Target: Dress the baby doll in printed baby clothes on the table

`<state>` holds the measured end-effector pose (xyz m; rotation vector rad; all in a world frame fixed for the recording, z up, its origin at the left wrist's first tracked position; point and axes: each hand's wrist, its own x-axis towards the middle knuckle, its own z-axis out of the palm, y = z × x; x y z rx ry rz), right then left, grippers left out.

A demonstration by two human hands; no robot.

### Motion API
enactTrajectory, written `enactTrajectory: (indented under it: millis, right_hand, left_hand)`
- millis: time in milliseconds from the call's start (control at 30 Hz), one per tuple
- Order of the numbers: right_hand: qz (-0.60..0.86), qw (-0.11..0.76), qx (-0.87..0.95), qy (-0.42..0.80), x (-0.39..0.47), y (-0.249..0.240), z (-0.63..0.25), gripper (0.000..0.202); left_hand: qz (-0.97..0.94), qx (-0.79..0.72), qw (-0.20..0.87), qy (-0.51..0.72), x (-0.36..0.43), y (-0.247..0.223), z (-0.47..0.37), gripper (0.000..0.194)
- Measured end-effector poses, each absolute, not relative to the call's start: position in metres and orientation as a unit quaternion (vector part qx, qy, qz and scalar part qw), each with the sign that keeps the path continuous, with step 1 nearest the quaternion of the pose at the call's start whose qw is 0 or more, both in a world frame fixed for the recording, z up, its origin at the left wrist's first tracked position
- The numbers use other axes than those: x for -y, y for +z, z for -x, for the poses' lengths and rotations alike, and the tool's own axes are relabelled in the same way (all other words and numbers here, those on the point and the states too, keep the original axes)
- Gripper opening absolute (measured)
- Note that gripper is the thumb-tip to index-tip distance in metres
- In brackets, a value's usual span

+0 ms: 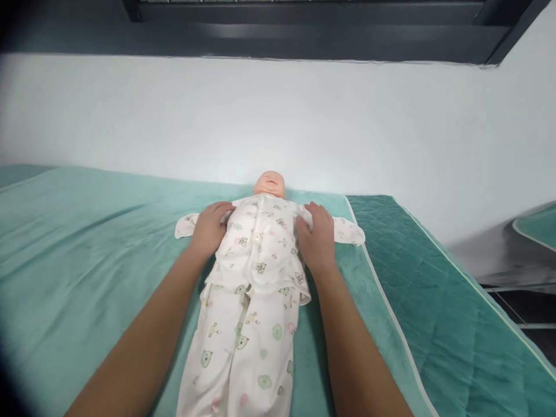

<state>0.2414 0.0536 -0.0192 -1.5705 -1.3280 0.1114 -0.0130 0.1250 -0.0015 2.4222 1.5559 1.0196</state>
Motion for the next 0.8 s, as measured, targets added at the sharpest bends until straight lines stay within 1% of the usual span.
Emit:
enactTrajectory:
  millis: [100,200,267,367,433,533,633,800]
  right_hand:
    - [0.715,0.411,0.565,0.030,-0.064,-0.033,-0.240,0.043]
    - [0.742,0.370,0.558,0.018,-0.066,-0.038,-0.244,0.043]
    - [0.748,0.341,0.570,-0.004,-0.061,-0.041,-0.257,0.044]
    - [0.749,0.283,0.599,-0.024,-0.044,-0.048,-0.287,0.049]
    - [0.761,0.247,0.600,-0.033,-0.028,-0.053,-0.306,0.051]
    - [0.800,0.209,0.560,-0.042,-0.007,-0.057,-0.321,0.054]
    - [0.831,0.207,0.515,-0.045,0.005,-0.057,-0.322,0.055]
    - [0.836,0.312,0.450,0.010,0.003,-0.056,-0.329,0.051]
  left_hand:
    - [-0.787,-0.545,-0.011,0.287,-0.127,-0.013,0.018,0.055]
    - [-0.772,-0.580,-0.032,0.259,-0.122,-0.019,0.025,0.062]
    - [-0.751,-0.606,-0.037,0.262,-0.119,-0.021,0.032,0.062]
    - [-0.658,-0.692,-0.011,0.297,-0.118,-0.024,0.046,0.052]
    - [-0.592,-0.738,0.030,0.322,-0.119,-0.025,0.055,0.056]
    - [-0.558,-0.748,0.059,0.356,-0.116,-0.025,0.065,0.058]
    - [-0.541,-0.752,0.070,0.370,-0.110,-0.026,0.073,0.054]
    - [-0.524,-0.756,0.073,0.385,-0.107,-0.031,0.085,0.060]
